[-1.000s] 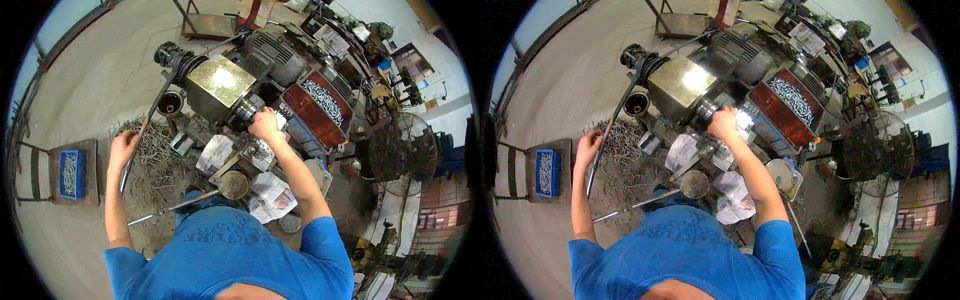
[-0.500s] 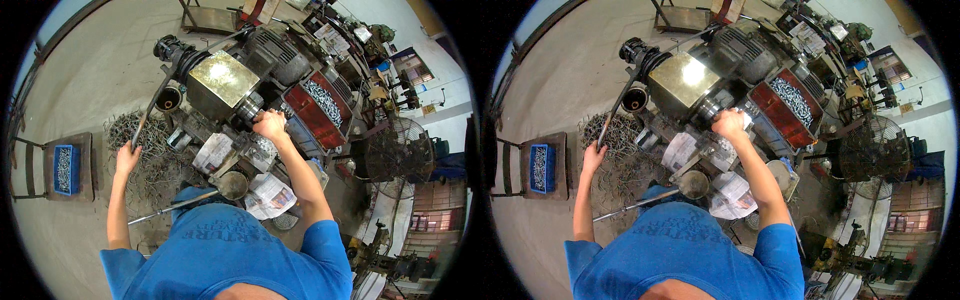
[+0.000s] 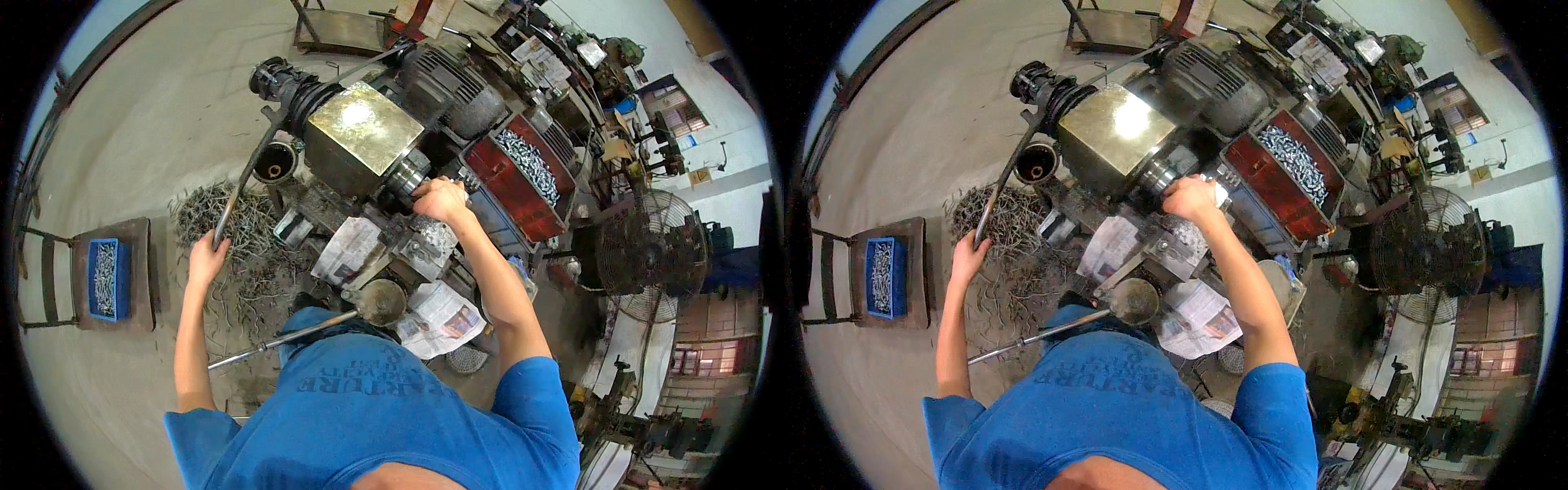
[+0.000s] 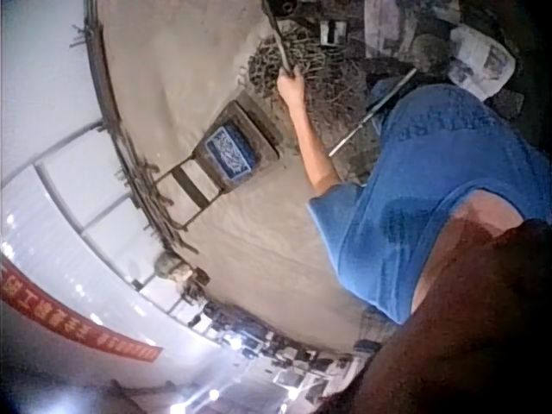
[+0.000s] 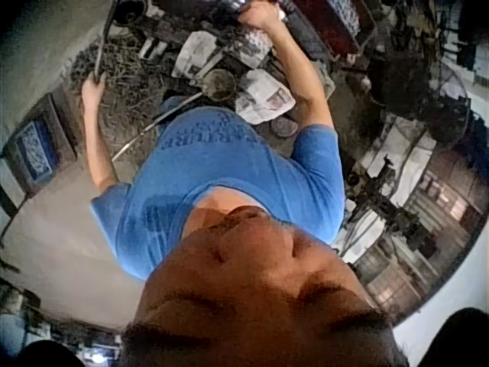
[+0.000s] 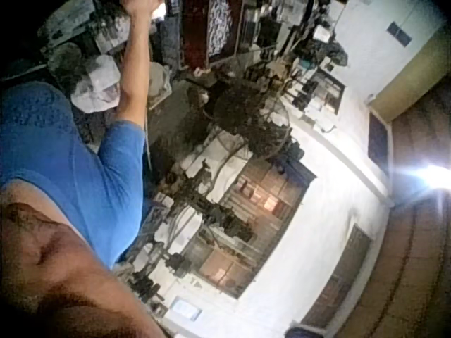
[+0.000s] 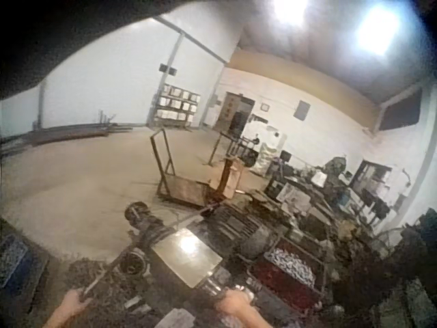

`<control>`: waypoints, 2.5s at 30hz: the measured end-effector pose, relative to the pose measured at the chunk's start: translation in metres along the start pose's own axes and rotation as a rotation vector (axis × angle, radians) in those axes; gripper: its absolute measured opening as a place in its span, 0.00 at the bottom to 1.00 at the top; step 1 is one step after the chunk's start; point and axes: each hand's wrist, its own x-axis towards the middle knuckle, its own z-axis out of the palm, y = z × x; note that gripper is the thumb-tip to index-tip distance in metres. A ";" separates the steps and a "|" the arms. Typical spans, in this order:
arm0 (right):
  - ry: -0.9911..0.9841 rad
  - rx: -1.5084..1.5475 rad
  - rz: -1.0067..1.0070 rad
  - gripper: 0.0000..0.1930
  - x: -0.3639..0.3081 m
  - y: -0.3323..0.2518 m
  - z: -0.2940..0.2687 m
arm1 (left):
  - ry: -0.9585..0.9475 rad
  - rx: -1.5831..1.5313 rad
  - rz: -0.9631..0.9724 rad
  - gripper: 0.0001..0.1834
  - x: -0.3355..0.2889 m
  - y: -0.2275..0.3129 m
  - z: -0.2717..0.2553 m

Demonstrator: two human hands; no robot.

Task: The person operates a metal lathe by placing small metal parts into the chuck, tightening them using a chuck key, and then using hand levers to move the cutting tool against the rotating part before releasing the finished piece.

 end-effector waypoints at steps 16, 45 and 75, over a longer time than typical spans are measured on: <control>0.102 0.023 -0.086 0.18 0.000 0.013 0.013 | 0.087 0.813 0.113 0.11 0.148 -0.102 -0.079; 0.225 0.230 0.971 0.31 -0.383 0.258 0.248 | -0.359 0.531 0.360 0.16 0.101 -0.011 0.173; 0.316 0.934 1.477 0.16 -0.395 0.053 0.286 | -0.660 0.363 0.422 0.13 -0.133 0.067 0.134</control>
